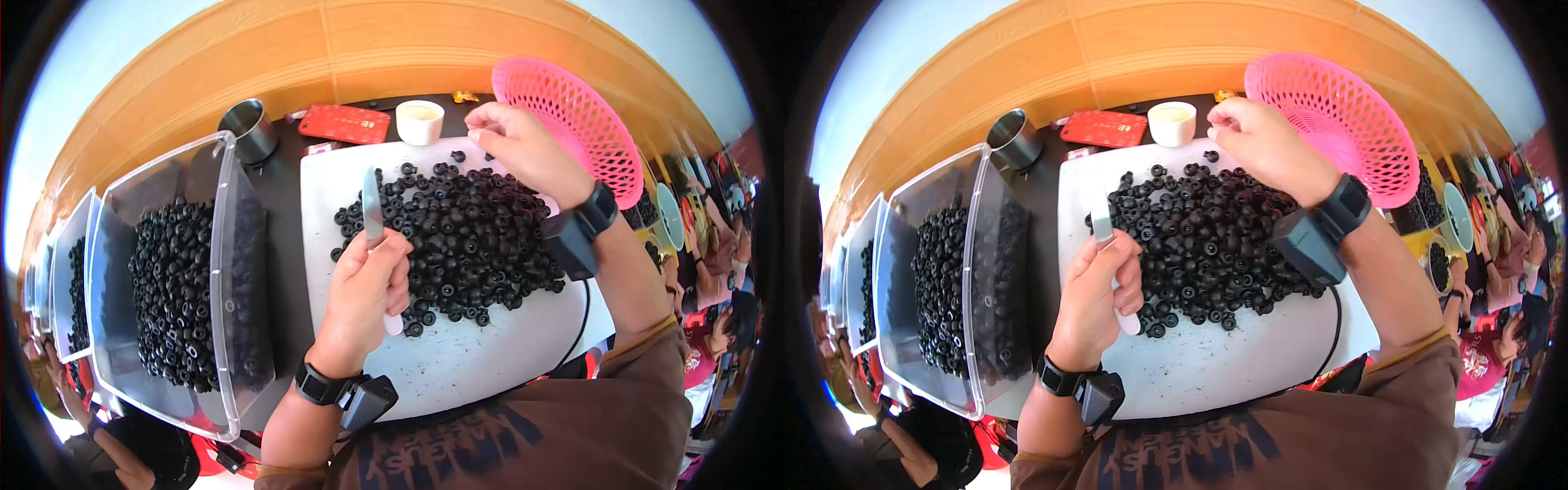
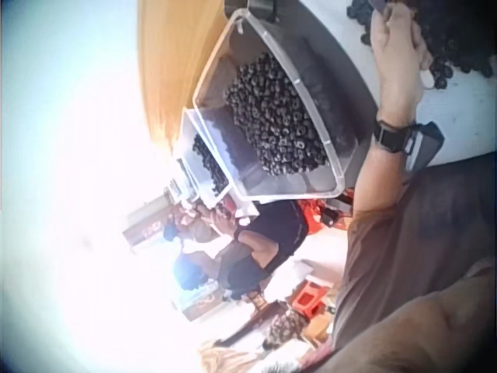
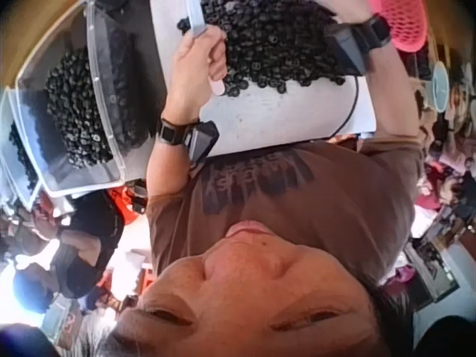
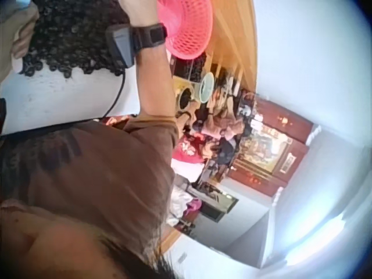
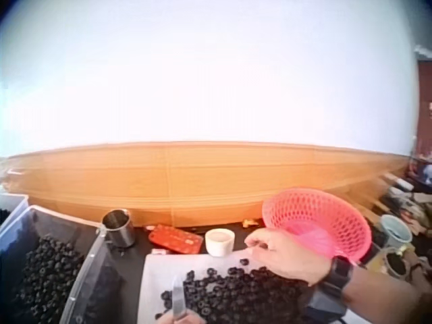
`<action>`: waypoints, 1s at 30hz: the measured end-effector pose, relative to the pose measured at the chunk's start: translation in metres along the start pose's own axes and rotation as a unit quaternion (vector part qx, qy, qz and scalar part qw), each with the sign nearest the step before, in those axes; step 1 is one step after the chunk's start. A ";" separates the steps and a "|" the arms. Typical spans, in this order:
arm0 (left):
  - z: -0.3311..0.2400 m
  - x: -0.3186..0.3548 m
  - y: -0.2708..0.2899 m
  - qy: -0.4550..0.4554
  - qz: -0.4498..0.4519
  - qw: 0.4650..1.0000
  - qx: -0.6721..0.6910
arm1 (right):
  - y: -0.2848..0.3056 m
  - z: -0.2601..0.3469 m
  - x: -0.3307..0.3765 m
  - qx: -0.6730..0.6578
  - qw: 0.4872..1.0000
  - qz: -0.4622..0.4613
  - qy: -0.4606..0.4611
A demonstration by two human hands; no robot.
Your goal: Pitting black olives with a small knife at a production line.
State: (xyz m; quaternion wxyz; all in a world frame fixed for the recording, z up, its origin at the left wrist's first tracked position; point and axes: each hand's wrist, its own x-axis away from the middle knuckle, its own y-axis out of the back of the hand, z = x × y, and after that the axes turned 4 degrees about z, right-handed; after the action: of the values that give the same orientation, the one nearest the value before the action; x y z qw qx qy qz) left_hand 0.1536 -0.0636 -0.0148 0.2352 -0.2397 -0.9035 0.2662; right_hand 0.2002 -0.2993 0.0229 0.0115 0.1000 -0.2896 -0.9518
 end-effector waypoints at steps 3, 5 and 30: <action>0.002 -0.003 -0.003 0.003 -0.002 1.000 -0.011 | 0.005 -0.018 0.006 0.314 0.940 0.004 0.137; 0.002 -0.004 -0.005 0.003 0.001 1.000 -0.012 | -0.005 -0.030 0.009 0.358 0.928 0.034 0.098; -0.002 0.000 -0.006 -0.004 0.006 1.000 -0.026 | 0.003 -0.045 0.016 0.351 0.934 0.058 -0.009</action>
State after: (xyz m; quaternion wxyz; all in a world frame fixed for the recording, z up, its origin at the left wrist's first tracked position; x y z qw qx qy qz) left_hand 0.1535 -0.0671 -0.0100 0.2234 -0.2500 -0.9097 0.2449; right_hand 0.1936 -0.3279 -0.0143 0.0288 0.0723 -0.6107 -0.7880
